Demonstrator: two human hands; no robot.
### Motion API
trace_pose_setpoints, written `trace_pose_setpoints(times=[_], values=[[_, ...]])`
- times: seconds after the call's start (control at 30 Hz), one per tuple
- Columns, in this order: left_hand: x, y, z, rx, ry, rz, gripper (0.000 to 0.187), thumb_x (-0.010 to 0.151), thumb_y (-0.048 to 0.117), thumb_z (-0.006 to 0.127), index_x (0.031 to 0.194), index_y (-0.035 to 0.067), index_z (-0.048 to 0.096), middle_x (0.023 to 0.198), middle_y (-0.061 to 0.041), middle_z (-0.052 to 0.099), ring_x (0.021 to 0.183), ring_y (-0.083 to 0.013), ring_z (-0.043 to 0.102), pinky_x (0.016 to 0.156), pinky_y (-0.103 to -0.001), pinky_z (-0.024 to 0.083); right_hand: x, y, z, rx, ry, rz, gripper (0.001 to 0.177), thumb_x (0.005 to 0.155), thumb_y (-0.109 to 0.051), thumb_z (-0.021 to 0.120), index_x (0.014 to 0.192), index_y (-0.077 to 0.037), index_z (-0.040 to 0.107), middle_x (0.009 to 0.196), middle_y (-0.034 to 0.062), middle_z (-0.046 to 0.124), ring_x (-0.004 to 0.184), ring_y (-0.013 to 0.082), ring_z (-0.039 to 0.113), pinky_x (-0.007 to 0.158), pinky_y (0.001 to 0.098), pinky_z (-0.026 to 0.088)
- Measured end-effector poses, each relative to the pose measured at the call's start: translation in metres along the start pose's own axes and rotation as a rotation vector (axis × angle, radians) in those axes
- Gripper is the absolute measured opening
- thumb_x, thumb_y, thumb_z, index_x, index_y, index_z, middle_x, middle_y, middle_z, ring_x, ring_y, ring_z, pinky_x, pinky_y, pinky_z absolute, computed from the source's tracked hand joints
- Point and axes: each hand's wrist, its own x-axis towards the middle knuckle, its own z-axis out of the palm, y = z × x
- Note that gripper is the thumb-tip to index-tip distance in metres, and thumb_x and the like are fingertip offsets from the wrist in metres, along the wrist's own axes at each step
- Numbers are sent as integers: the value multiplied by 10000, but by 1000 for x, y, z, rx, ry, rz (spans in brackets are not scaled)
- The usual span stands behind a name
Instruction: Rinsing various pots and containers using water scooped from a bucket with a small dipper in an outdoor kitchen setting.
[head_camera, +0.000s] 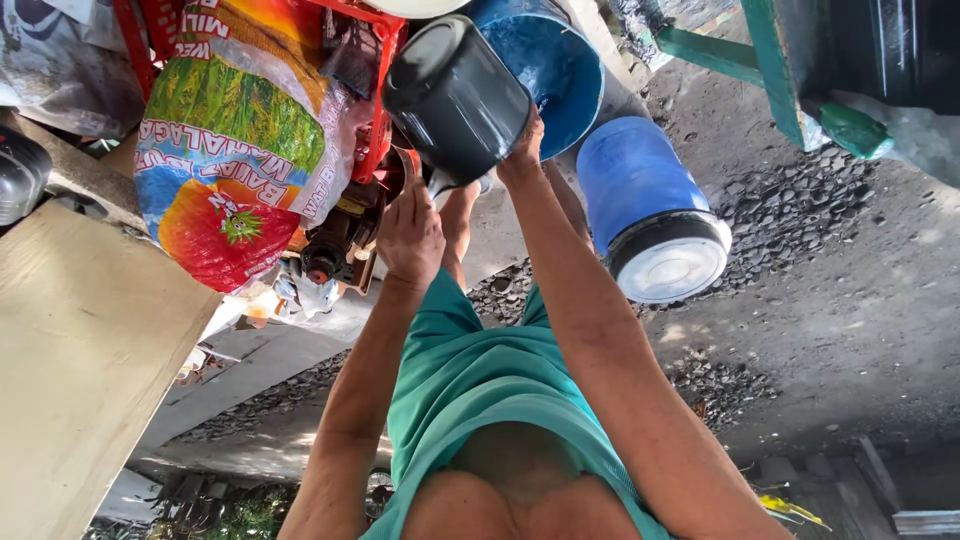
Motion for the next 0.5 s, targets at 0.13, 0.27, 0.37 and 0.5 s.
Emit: trace_pose_setpoints(times=[0.13, 0.27, 0.37, 0.5], values=[[-18, 10, 20, 39, -5, -8, 362, 1004, 74, 594, 1348, -31, 559, 1199, -178, 673, 1038, -340, 683, 910, -412, 576, 7, -3, -23, 278, -276, 98, 478, 1037, -331, 433, 1311, 15, 615, 1249, 176, 684, 1148, 332, 661, 1026, 436, 534], [-8, 11, 24, 2, -51, -42, 429, 965, 103, 596, 1369, -26, 529, 1225, -182, 651, 1090, -358, 664, 942, -415, 560, -7, -18, 0, 278, -141, 122, 503, 988, -347, 412, 1294, -2, 613, 1231, 171, 689, 1119, 335, 666, 983, 447, 551], [14, -2, 36, 15, -65, -47, 457, 967, 125, 595, 1383, -46, 509, 1234, -207, 635, 1120, -388, 655, 956, -423, 554, -8, -20, 12, 193, -92, 13, 455, 1064, -313, 464, 1353, 15, 593, 1279, 154, 674, 1151, 307, 653, 1001, 415, 542], [85, -27, 51, -37, -130, -227, 420, 1045, 179, 609, 1359, -87, 530, 1098, -262, 669, 897, -411, 695, 721, -455, 576, -33, -42, 71, -938, -3, -485, 444, 1090, -287, 593, 1398, 30, 632, 1238, 163, 769, 1105, 243, 723, 965, 329, 546]])
